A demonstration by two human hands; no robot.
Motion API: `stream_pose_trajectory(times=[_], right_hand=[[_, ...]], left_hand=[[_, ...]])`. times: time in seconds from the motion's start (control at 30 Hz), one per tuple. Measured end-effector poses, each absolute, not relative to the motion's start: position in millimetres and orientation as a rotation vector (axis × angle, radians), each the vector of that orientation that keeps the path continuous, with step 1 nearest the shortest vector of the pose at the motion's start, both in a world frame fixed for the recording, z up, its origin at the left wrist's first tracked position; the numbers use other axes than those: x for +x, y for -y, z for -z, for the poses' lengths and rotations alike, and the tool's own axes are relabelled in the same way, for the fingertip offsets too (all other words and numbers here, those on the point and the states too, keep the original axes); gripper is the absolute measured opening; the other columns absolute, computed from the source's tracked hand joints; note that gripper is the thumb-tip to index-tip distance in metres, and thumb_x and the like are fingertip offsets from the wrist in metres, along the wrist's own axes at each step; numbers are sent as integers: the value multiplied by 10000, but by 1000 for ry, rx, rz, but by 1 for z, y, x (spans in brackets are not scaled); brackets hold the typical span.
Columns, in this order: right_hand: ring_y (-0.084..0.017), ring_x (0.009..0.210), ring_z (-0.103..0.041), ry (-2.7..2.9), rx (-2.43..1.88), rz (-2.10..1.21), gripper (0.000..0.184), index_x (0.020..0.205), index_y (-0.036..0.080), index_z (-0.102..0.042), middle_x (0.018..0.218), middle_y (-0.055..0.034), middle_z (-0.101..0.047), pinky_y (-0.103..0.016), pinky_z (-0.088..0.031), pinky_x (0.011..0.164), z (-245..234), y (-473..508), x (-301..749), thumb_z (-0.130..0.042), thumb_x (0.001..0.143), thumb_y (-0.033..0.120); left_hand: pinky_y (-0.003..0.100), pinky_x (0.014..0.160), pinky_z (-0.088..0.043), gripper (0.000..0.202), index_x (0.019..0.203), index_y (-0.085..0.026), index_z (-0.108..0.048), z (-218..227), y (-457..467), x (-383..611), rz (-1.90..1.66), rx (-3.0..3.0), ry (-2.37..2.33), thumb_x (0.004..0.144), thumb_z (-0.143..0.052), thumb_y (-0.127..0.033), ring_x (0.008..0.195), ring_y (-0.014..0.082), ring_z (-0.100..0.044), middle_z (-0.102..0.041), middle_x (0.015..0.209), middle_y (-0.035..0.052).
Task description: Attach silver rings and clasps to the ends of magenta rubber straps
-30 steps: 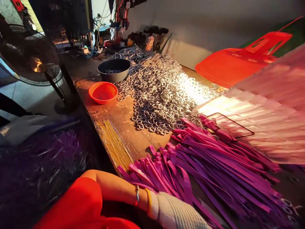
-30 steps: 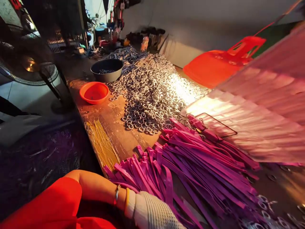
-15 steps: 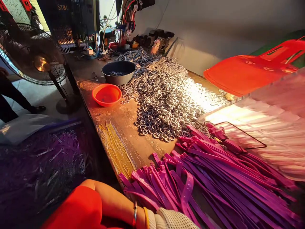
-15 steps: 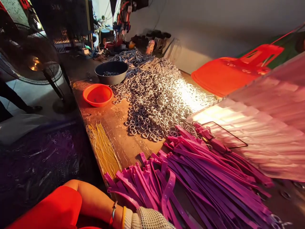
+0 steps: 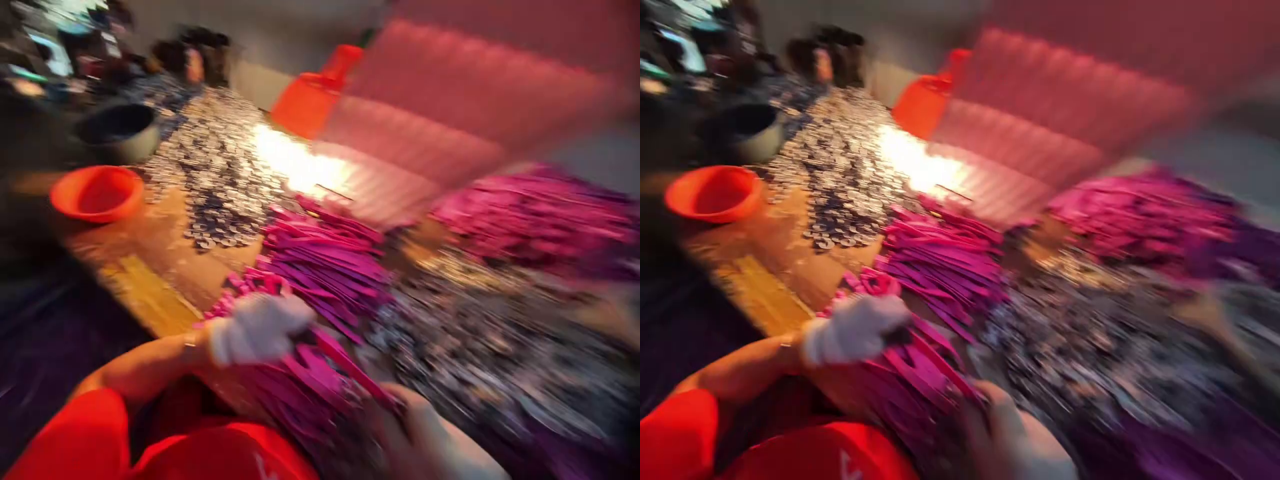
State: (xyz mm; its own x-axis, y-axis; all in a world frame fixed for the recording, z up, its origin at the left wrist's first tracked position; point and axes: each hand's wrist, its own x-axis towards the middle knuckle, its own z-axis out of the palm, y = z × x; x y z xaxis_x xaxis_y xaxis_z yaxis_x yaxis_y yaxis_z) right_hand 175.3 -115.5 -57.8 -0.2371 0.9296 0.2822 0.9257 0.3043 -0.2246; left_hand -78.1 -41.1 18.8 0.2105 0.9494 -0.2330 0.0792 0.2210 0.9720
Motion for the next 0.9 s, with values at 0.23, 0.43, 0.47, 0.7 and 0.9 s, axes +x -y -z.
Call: stream_pose_trajectory(times=[0.23,0.43,0.47,0.7,0.9], right_hand=[[-210,856,-694,2165,-1850,-403,380,1091,227,-727,938,-50,-740,-295,-512,730,33,132,220,-657,923,561],[-217,941,-684,1743,-2228,-340,194,1031,193,-734,1006,-80,-758,-308,-479,843,70,63,259,-602,976,324],[-234,960,-677,1718,-2334,-255,214,1075,172,-727,1028,-108,-752,-320,-468,846,80,49,260,-606,972,316],[-247,920,-642,1647,-2406,-183,275,1168,112,-687,1008,-153,-715,-333,-441,813,118,7,252,-559,944,206],[-227,976,-649,1644,-2039,-232,199,1037,159,-686,1031,-114,-716,-353,-491,901,90,48,237,-512,969,230]], left_hand=[[324,782,-568,285,918,-316,-809,5,-3,-124,-719,1632,-1280,639,-775,-364,920,267,-681,-788,970,-46],[198,526,-498,404,1152,-246,-735,14,25,-83,-669,894,-1264,762,-810,-324,670,154,-641,-767,902,21],[197,531,-506,432,1172,-216,-721,17,25,-71,-746,796,-1190,754,-817,-270,649,138,-632,-764,935,50],[330,761,-627,371,1177,-110,-674,45,27,-31,-858,299,-843,809,-696,-66,878,222,-729,-734,1066,162],[267,794,-622,493,1204,-128,-643,40,38,-34,-862,251,-840,743,-709,37,901,180,-724,-712,1083,117]])
